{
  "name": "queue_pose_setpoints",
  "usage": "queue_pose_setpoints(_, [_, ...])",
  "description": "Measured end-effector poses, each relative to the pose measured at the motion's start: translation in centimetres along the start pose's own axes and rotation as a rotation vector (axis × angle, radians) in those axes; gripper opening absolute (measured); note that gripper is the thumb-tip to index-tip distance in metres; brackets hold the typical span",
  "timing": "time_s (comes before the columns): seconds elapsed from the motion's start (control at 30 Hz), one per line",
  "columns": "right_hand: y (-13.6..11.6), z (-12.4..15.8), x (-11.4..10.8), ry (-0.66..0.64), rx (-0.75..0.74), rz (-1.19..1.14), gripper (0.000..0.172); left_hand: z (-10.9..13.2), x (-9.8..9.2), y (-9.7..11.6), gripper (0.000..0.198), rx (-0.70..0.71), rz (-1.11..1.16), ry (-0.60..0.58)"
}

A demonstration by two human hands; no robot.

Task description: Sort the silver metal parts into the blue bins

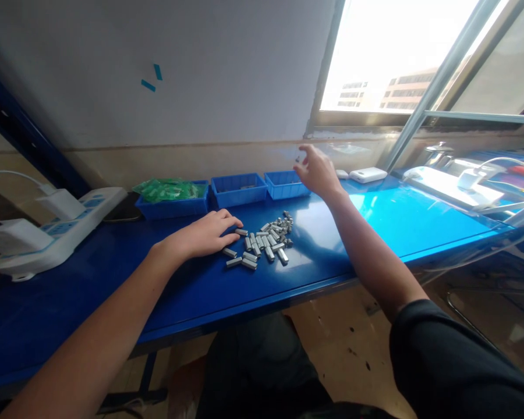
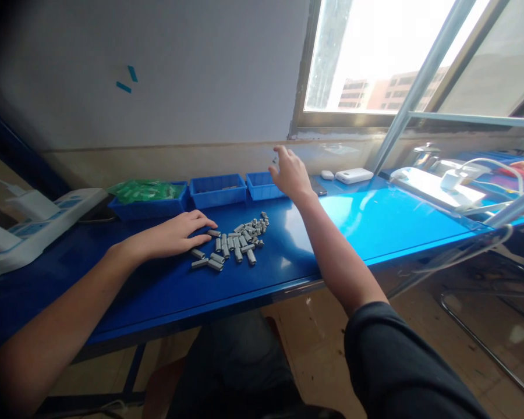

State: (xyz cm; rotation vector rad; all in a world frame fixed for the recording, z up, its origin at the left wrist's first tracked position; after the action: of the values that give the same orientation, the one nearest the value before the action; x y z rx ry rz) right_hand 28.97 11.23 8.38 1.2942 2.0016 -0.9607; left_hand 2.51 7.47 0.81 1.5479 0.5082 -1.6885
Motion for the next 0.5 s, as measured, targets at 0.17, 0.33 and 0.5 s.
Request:
queue_pose_setpoints(0.17, [0.3,2.7,5.2,-0.746,0.003,0.116,0.038,0.0,0.0,0.0,0.050,-0.006,0.006,-0.015])
queue_pose_setpoints(0.33, [-2.8,3.6,7.3,-0.804,-0.064,0.115,0.021,0.0,0.1,0.0,0.048,-0.003,-0.011,-0.008])
queue_pose_setpoints(0.5, [-4.0,2.7,6.5,-0.627,-0.140,-0.024,0.023,-0.1,0.2,-0.1,0.050,0.018,0.000,0.001])
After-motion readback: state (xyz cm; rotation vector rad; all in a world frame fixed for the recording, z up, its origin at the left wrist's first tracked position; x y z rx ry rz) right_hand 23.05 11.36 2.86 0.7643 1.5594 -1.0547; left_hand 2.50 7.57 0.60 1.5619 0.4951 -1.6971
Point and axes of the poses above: each hand's wrist, its own z-axis away from the middle knuckle, its own x-axis out of the palm, y = z × x, the point moved 5 cm from there along -z, towards the middle knuckle, and after that the axes turned 7 degrees about -y, right-handed, at the moved point
